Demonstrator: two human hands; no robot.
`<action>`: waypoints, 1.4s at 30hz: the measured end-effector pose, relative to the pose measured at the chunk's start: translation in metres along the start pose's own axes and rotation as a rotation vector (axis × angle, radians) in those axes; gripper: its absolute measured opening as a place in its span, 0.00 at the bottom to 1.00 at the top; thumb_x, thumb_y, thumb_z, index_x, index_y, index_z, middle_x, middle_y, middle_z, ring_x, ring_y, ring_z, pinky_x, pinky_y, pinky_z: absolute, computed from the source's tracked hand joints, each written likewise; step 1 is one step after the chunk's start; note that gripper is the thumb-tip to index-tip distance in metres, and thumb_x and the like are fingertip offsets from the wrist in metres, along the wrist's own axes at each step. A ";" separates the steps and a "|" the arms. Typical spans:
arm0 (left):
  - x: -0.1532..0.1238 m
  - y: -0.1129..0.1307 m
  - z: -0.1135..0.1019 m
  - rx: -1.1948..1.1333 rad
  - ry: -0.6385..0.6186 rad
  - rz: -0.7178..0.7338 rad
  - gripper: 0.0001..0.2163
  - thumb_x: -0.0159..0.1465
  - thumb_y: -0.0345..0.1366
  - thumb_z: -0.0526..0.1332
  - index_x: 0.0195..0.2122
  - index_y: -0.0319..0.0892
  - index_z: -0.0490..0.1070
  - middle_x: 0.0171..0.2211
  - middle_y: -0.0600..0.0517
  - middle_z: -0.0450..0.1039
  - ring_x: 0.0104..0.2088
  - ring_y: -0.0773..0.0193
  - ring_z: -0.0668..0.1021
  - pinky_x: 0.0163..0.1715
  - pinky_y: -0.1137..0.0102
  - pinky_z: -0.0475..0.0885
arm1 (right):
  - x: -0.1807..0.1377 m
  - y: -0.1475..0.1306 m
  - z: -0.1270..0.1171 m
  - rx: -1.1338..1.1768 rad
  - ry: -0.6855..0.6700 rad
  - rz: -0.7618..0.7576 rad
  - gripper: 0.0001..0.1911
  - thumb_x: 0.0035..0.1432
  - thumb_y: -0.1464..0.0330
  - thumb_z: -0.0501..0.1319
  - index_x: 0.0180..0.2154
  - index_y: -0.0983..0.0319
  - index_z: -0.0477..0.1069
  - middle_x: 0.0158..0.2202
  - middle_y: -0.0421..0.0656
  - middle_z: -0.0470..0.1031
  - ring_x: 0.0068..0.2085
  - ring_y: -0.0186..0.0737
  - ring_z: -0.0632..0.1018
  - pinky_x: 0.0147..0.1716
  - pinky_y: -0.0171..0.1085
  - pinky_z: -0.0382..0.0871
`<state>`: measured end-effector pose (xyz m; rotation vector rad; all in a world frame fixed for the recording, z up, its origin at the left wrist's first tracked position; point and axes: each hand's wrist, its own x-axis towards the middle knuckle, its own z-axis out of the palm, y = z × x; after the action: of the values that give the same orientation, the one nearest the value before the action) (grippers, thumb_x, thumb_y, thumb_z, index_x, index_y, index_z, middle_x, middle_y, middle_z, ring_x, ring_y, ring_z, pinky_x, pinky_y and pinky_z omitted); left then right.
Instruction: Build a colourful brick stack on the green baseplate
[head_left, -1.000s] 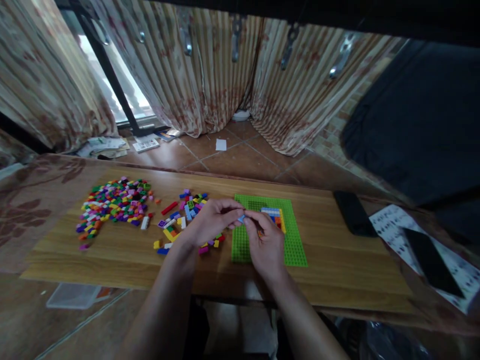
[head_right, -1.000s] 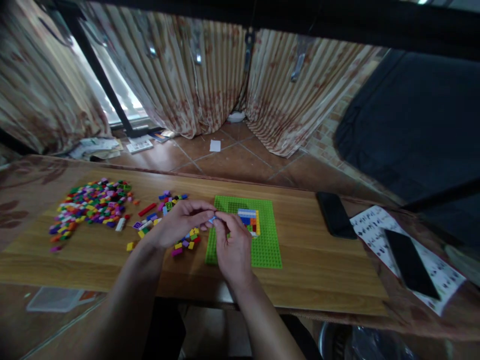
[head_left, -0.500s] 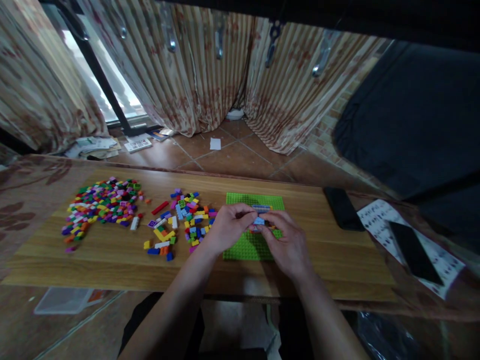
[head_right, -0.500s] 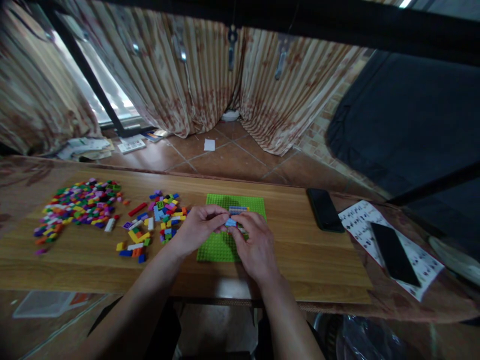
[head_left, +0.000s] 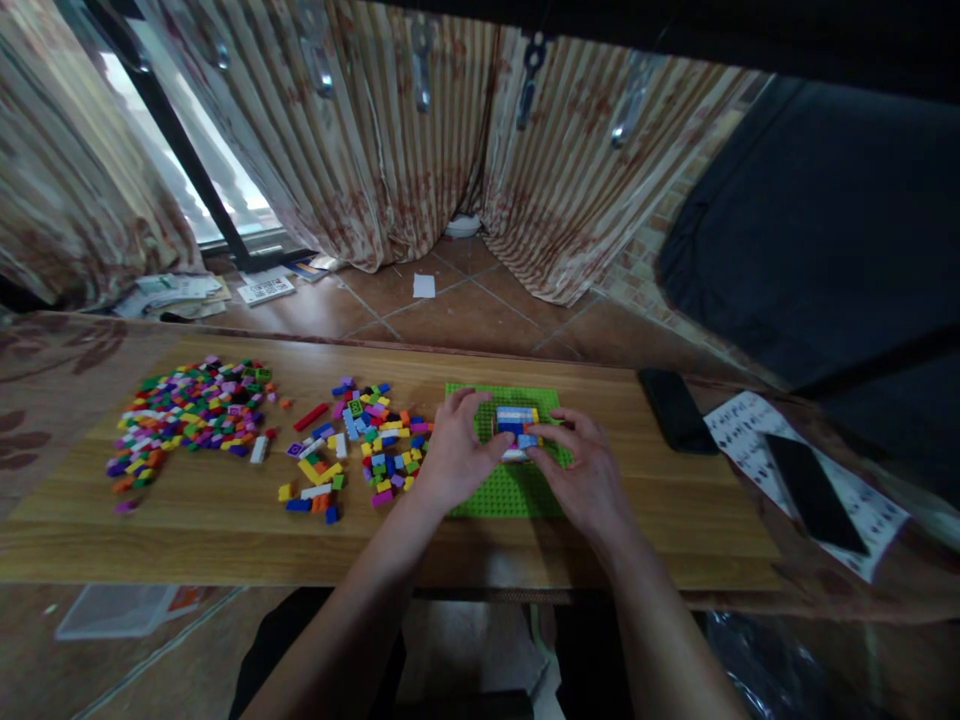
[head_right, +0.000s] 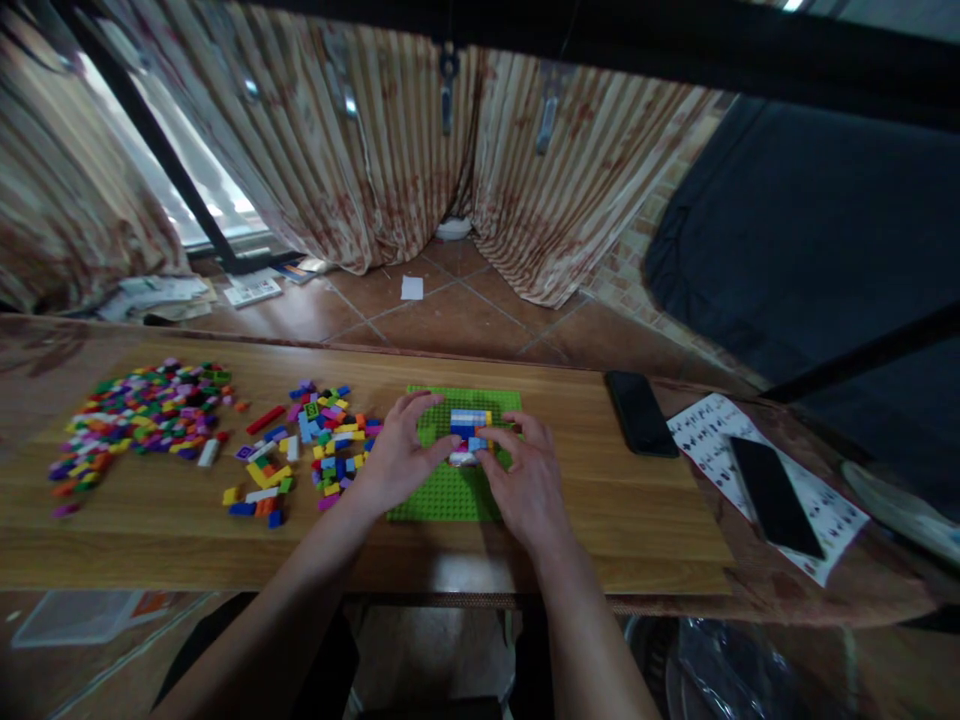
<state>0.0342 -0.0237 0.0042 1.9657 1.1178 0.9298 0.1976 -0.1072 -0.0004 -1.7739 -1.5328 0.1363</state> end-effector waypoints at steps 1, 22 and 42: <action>-0.001 0.000 0.003 0.004 -0.008 -0.005 0.23 0.55 0.34 0.67 0.52 0.39 0.69 0.55 0.40 0.67 0.57 0.49 0.70 0.59 0.52 0.65 | 0.000 0.000 0.000 0.007 0.002 0.008 0.09 0.58 0.63 0.63 0.39 0.55 0.80 0.49 0.47 0.71 0.50 0.51 0.72 0.51 0.53 0.67; 0.003 0.005 0.016 -0.061 -0.077 -0.115 0.22 0.55 0.33 0.67 0.51 0.36 0.71 0.51 0.40 0.71 0.54 0.50 0.73 0.57 0.55 0.66 | 0.010 -0.003 0.019 0.710 -0.040 0.655 0.23 0.45 0.54 0.67 0.39 0.62 0.77 0.39 0.47 0.81 0.37 0.43 0.80 0.32 0.38 0.70; 0.000 0.010 0.024 -0.186 -0.035 -0.259 0.22 0.53 0.29 0.66 0.51 0.36 0.70 0.49 0.41 0.75 0.51 0.53 0.76 0.55 0.57 0.69 | 0.006 0.005 0.032 0.559 0.009 0.535 0.23 0.49 0.54 0.64 0.42 0.63 0.76 0.37 0.47 0.80 0.36 0.45 0.79 0.35 0.44 0.74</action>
<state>0.0585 -0.0327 -0.0004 1.6370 1.1875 0.8264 0.1856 -0.0862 -0.0231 -1.6604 -0.8559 0.7412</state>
